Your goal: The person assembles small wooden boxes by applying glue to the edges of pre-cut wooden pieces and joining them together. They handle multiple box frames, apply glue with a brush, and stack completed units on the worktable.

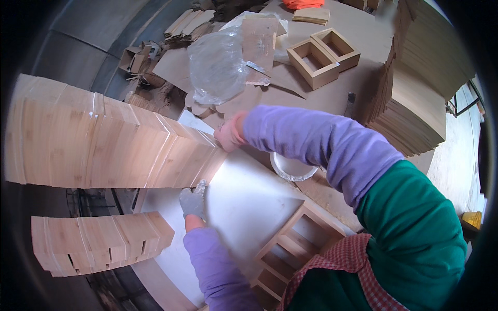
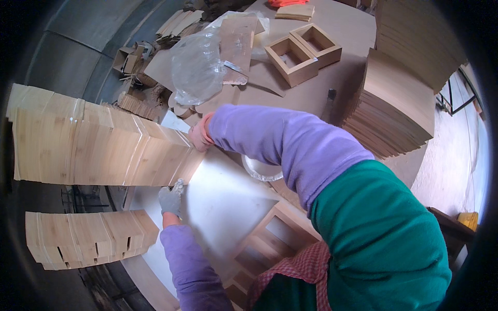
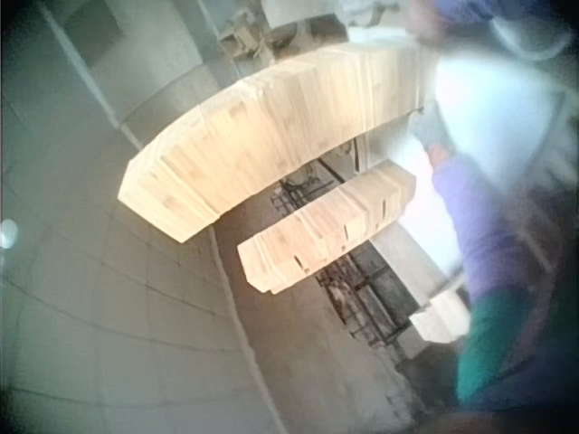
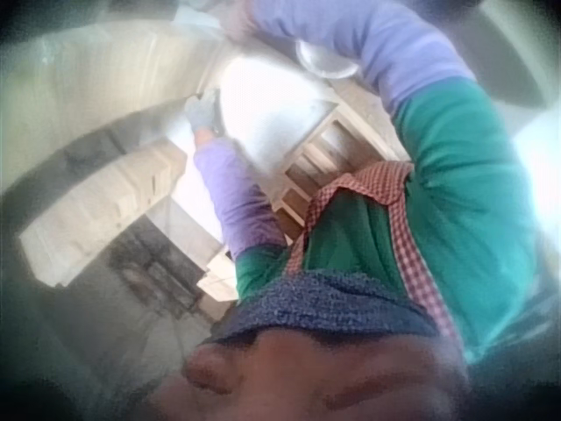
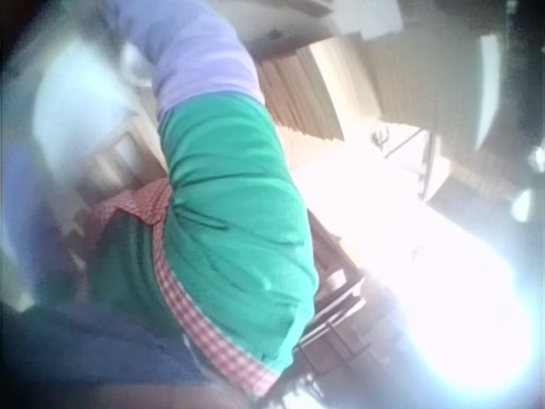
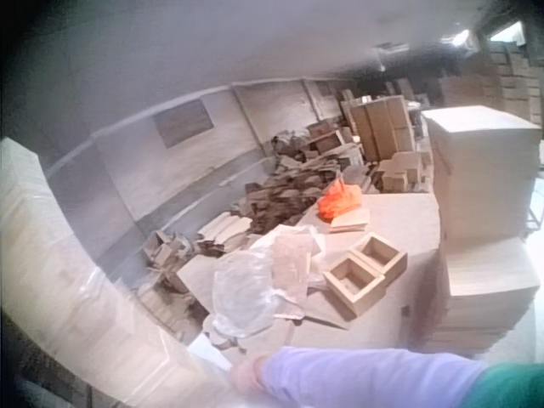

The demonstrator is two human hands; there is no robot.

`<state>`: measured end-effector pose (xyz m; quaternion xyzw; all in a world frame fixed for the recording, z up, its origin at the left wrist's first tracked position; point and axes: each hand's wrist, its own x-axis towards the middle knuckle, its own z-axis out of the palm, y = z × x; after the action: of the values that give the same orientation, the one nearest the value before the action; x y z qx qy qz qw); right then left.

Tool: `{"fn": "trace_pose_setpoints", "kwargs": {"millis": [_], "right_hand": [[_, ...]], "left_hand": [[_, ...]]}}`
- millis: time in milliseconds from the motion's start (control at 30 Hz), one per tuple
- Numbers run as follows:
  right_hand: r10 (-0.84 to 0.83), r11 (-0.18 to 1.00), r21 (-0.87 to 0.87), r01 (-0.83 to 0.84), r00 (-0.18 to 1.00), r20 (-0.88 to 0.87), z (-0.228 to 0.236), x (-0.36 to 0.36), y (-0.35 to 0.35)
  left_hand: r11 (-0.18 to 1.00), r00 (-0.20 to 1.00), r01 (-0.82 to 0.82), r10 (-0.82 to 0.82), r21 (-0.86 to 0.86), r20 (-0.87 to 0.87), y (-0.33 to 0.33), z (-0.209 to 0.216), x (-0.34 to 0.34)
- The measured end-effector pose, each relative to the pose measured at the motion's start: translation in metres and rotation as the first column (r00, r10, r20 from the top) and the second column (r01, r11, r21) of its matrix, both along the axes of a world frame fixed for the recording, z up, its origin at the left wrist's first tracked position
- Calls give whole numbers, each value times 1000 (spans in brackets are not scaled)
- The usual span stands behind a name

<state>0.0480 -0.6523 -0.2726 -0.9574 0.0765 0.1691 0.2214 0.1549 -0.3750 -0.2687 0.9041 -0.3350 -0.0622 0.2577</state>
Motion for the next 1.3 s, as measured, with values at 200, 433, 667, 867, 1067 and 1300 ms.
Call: {"fn": "trace_pose_setpoints", "kwargs": {"millis": [200,433,667,867,1067,1300], "right_hand": [[-71,993,-79,93,967,244,31,-23,30],[-41,996,-62,59,966,256,39,-33,34],[-107,991,-41,127,944,313,34,-34,39],[-103,982,-158,99,995,-12,104,-56,44],[-340,940,98,326,899,276,170,-157,54],[-472,877,210,431,698,539,129,-293,93]], "left_hand": [[994,979,-78,63,71,196,-6,-4,-5],[995,983,-94,95,-17,158,-8,1,-17],[984,981,-147,132,103,143,-13,12,-27],[998,977,-59,65,35,-203,5,11,-26],[992,979,-118,110,-36,-169,51,49,-47],[854,937,-84,-108,-514,-331,102,118,-110]]}}
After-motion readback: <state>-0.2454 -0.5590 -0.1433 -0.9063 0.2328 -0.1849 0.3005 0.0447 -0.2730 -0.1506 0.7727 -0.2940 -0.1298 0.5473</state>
